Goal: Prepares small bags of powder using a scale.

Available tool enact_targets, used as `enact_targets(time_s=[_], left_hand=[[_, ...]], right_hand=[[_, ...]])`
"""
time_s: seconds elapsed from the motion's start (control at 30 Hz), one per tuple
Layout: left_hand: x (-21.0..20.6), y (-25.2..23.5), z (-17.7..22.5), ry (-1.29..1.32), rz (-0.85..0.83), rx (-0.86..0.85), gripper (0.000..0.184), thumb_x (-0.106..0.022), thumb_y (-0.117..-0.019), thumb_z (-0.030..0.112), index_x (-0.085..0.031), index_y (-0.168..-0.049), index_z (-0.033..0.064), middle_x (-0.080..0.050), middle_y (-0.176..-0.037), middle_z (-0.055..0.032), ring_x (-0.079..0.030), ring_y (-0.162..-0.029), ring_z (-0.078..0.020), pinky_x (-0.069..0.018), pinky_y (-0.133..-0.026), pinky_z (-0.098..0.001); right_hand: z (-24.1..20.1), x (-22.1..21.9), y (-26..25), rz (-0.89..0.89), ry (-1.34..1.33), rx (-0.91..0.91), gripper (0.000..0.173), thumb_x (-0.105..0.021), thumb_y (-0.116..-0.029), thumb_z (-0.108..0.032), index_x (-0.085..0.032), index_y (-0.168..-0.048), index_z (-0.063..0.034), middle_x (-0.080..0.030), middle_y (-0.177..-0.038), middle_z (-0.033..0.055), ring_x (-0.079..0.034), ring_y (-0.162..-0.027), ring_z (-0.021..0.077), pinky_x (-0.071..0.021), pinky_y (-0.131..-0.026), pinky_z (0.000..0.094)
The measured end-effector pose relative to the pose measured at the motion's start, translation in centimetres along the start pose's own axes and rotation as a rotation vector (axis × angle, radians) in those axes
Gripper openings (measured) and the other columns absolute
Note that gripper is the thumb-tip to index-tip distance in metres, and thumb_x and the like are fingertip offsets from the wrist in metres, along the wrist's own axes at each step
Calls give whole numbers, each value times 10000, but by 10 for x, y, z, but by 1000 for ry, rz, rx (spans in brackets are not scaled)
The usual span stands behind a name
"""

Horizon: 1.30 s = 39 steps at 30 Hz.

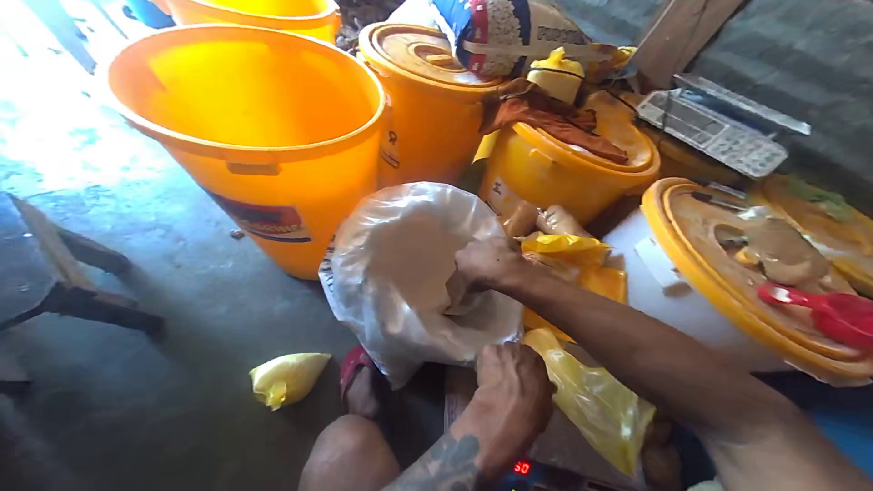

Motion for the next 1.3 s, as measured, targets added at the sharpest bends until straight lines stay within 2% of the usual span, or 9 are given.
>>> enact_targets(time_s=[0.13,0.23,0.37,0.43,0.63,0.83,1.0,1.13,1.3], left_hand=[[-23,2,-3,-46,-146,-17,459,-639,-987,379,-651,-1169,-42,-665,-1171,-244,-648,-1091,-419,-514,-869,-596],[-30,4,-1,-98,-242,-26,304,-604,-999,223,-651,-1095,-62,-662,-1094,-247,-658,-1013,-405,-524,-763,-553],[-32,9,3,-104,-253,-59,210,-488,-1013,32,-626,-1087,-108,-643,-1048,-274,-653,-961,-411,-520,-734,-528],[-35,7,3,-132,-229,-93,235,-471,-1024,26,-643,-1114,-106,-659,-1066,-281,-664,-995,-426,-536,-776,-535],[-41,0,2,-186,-278,-100,259,-459,-1037,46,-638,-1170,-87,-661,-1135,-274,-663,-1038,-424,-526,-816,-550],[-51,11,11,-166,-269,-132,291,-494,-1016,41,-598,-1240,-113,-641,-1186,-279,-639,-1095,-430,-518,-837,-564],[-50,21,19,-128,-330,-124,318,-485,-1027,47,-574,-1279,-126,-611,-1287,-299,-599,-1198,-445,-482,-936,-588],[-63,-1,24,-135,-261,-101,247,-497,-1006,53,-626,-1151,-100,-645,-1175,-272,-639,-1089,-424,-510,-822,-574],[-50,5,36,-111,-296,-189,275,-599,-978,111,-640,-1169,-82,-649,-1201,-270,-613,-1147,-443,-485,-880,-616]], right_hand=[[-22,-34,-68,21,-109,71,331,-648,-964,-200,-662,-1225,3,-645,-1268,248,-603,-1197,456,-460,-928,693],[-17,-43,-87,-16,-112,40,331,-646,-955,-241,-676,-1203,-24,-648,-1277,227,-603,-1211,433,-468,-919,675],[5,-60,-73,-38,-137,1,372,-613,-975,-296,-652,-1311,-140,-618,-1357,207,-579,-1263,435,-461,-961,688],[10,-67,-74,-22,-193,-25,368,-612,-981,-343,-657,-1318,-200,-631,-1347,178,-587,-1259,410,-467,-971,667],[-21,-109,-107,43,-442,-80,436,-687,-911,-457,-680,-1258,-193,-678,-1259,151,-647,-1156,381,-509,-907,642],[-19,-107,-85,104,-563,-7,291,-621,-976,-287,-693,-1241,-194,-710,-1186,111,-680,-1090,325,-534,-874,595],[-37,-118,-104,138,-722,-58,297,-638,-968,-345,-705,-1213,-190,-715,-1191,102,-682,-1093,318,-529,-872,602],[-26,-127,-96,131,-809,-27,259,-615,-989,-291,-713,-1210,-201,-721,-1165,88,-687,-1066,297,-535,-863,596],[-3,-129,-78,211,-889,43,232,-615,-996,-235,-723,-1193,-177,-718,-1073,77,-681,-937,242,-547,-821,526]])
Point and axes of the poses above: each hand's wrist, its own y-axis away from the middle knuckle, its own x-axis out of the back of the hand, z = x × y, the point moved 7 cm from there along -y, towards the middle knuckle
